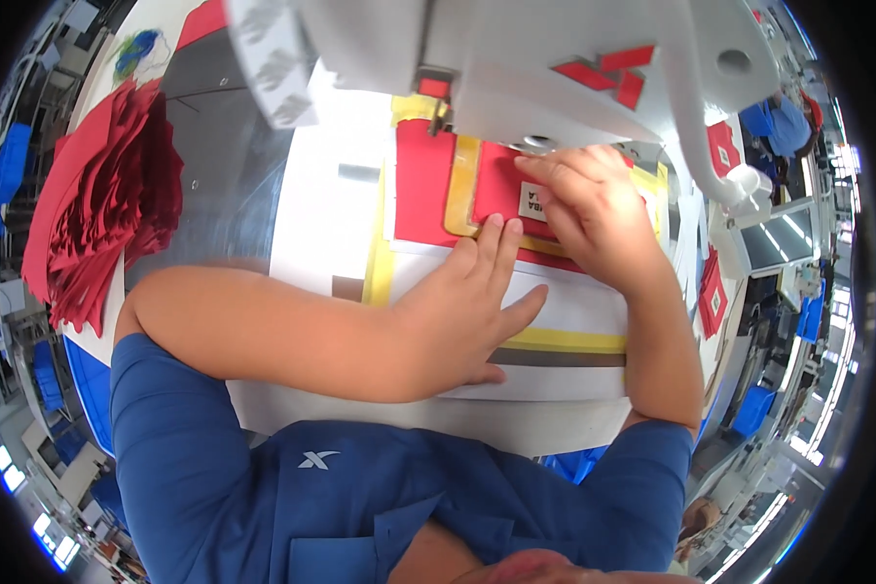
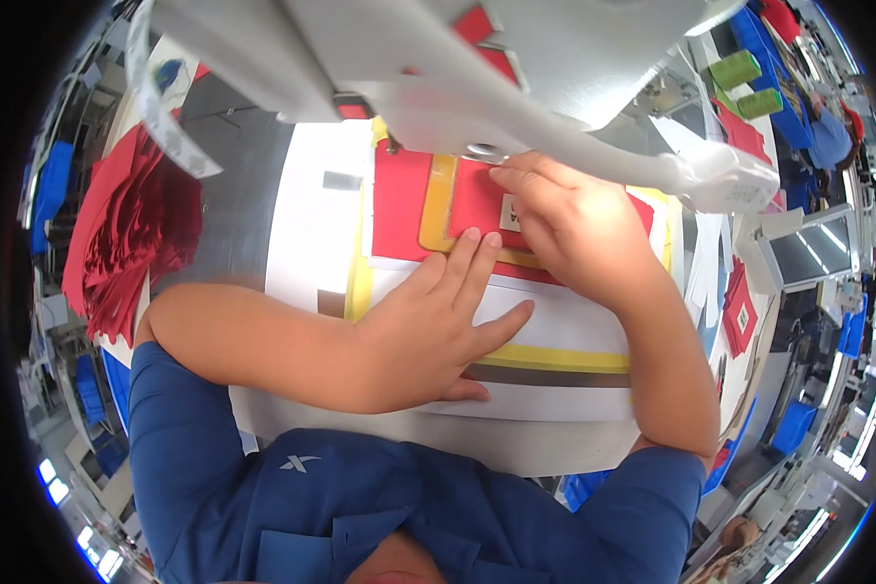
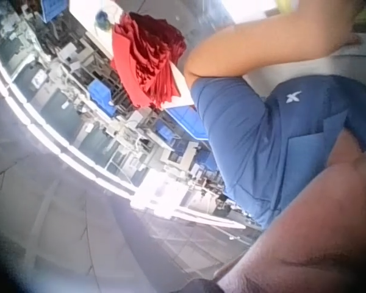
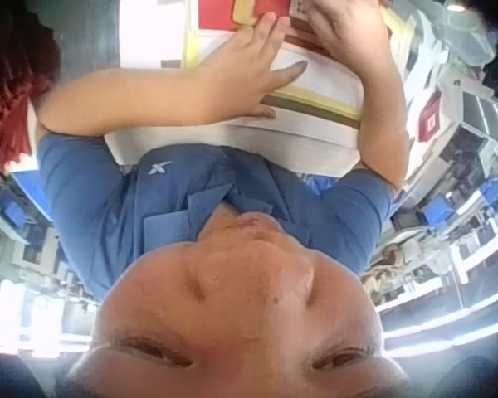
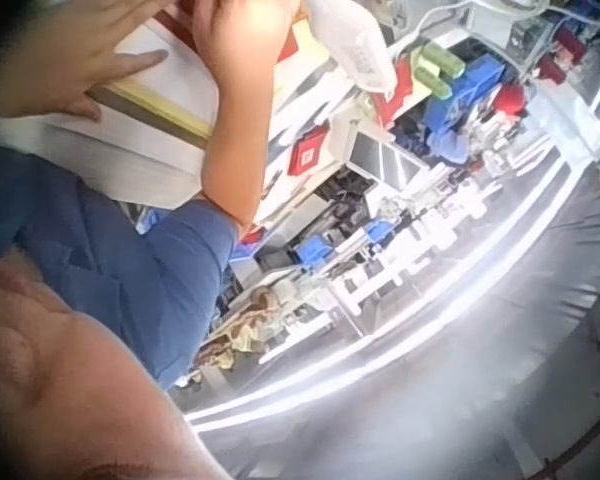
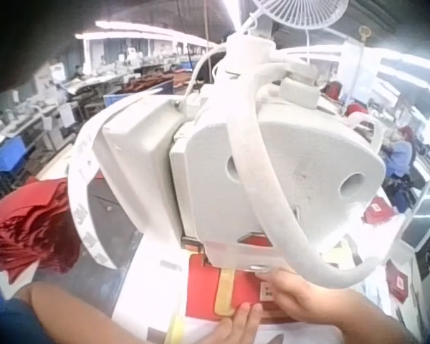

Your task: Sewing brand labels onto red fabric pieces using an industrial sewing machine.

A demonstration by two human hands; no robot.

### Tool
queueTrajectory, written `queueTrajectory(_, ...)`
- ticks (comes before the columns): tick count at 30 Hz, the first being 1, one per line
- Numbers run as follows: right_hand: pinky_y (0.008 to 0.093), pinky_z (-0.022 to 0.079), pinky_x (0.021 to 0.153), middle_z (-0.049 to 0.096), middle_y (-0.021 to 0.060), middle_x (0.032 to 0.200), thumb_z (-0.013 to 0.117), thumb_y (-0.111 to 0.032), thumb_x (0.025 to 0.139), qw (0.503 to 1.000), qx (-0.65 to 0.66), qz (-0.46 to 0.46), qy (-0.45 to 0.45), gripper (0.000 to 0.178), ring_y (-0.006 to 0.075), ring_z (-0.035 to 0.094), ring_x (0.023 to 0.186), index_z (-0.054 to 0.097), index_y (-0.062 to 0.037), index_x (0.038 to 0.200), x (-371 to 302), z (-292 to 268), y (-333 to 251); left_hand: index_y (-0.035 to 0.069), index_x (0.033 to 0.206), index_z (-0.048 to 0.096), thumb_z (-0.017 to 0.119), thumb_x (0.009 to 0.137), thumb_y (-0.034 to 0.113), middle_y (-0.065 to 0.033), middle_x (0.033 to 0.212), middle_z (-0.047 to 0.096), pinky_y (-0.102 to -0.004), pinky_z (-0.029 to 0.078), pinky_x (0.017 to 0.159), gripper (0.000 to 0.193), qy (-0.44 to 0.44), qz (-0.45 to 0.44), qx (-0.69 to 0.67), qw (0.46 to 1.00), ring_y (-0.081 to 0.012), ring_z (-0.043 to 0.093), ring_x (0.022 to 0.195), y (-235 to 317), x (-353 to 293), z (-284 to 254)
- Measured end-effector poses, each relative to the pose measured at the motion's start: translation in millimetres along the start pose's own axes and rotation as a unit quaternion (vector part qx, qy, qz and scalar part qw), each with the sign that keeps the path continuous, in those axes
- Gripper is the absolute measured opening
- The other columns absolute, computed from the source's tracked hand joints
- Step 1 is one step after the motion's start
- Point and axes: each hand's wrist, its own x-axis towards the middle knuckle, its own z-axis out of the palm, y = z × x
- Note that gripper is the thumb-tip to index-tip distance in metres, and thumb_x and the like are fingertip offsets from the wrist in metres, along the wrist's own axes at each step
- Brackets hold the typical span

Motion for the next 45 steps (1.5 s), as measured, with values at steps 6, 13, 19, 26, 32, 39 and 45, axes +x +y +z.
queueTrajectory(6,0.0453,0.056,0.091,0.075,0.016,0.113,0.072,-0.003,0.093,0.993,-0.017,0.117,0.021,0.028,0.0387,0.069,0.104,0.075,-0.0007,0.12,-36,-18,12,0.015,0.159,0.054,0.076,0.088,0.067,-0.0471,0.154,0.045,-0.053,0.045,0.112,0.091,-0.011,-0.031,-0.051,0.998,-0.0579,0.052,0.14,-1,1,-14)
queueTrajectory(13,0.0433,0.055,0.093,0.071,0.0175,0.114,0.074,-0.009,0.094,0.982,-0.026,0.177,0.056,0.031,0.0355,0.069,0.104,0.075,-0.0007,0.124,-61,-18,26,0.012,0.153,0.058,0.081,0.083,0.064,-0.04,0.144,0.056,-0.0515,0.051,0.101,0.09,0.007,-0.026,-0.046,0.999,-0.0517,0.062,0.126,-8,11,-22)
queueTrajectory(19,0.0512,0.053,0.087,0.074,0.0197,0.097,0.077,-0.013,0.088,0.976,-0.034,0.193,0.1,0.02,0.0433,0.067,0.094,0.078,-0.0034,0.106,-66,-10,32,0.008,0.146,0.063,0.082,0.083,0.062,-0.029,0.133,0.065,-0.0472,0.053,0.089,0.085,-0.012,-0.038,-0.076,0.996,-0.042,0.066,0.111,-14,18,-25)
queueTrajectory(26,0.0483,0.053,0.091,0.069,0.0168,0.108,0.079,-0.018,0.088,0.984,-0.028,0.151,0.088,0.025,0.0381,0.065,0.105,0.075,-0.0035,0.108,-67,-7,33,0.007,0.145,0.065,0.082,0.083,0.06,-0.0239,0.128,0.064,-0.0445,0.047,0.084,0.084,-0.004,-0.022,-0.038,0.999,-0.0349,0.061,0.103,-20,21,-30)
queueTrajectory(32,0.048,0.053,0.091,0.065,0.0172,0.109,0.08,-0.016,0.087,0.987,-0.042,0.126,0.091,0.027,0.0377,0.064,0.105,0.073,-0.0026,0.11,-62,-8,30,0.005,0.145,0.065,0.082,0.083,0.059,-0.0214,0.125,0.063,-0.0434,0.045,0.082,0.083,-0.007,-0.024,-0.036,0.999,-0.0333,0.059,0.101,-23,23,-31)
queueTrajectory(39,0.0481,0.053,0.089,0.066,0.0158,0.109,0.079,-0.014,0.086,0.985,-0.058,0.129,0.096,0.026,0.0369,0.065,0.103,0.074,-0.0039,0.109,-61,-8,24,0.001,0.143,0.064,0.085,0.086,0.05,-0.0208,0.126,0.063,-0.0454,0.052,0.086,0.078,0.006,-0.068,-0.088,0.994,-0.034,0.064,0.104,-36,33,-30)
queueTrajectory(45,0.0466,0.054,0.086,0.065,0.0138,0.104,0.079,-0.012,0.086,0.98,-0.052,0.16,0.102,0.023,0.035,0.066,0.098,0.073,-0.0044,0.108,-66,-4,32,0.001,0.143,0.063,0.084,0.089,0.045,-0.0217,0.141,0.062,-0.0454,0.055,0.101,0.073,0.04,-0.096,-0.125,0.987,-0.0396,0.064,0.124,-41,46,-21)
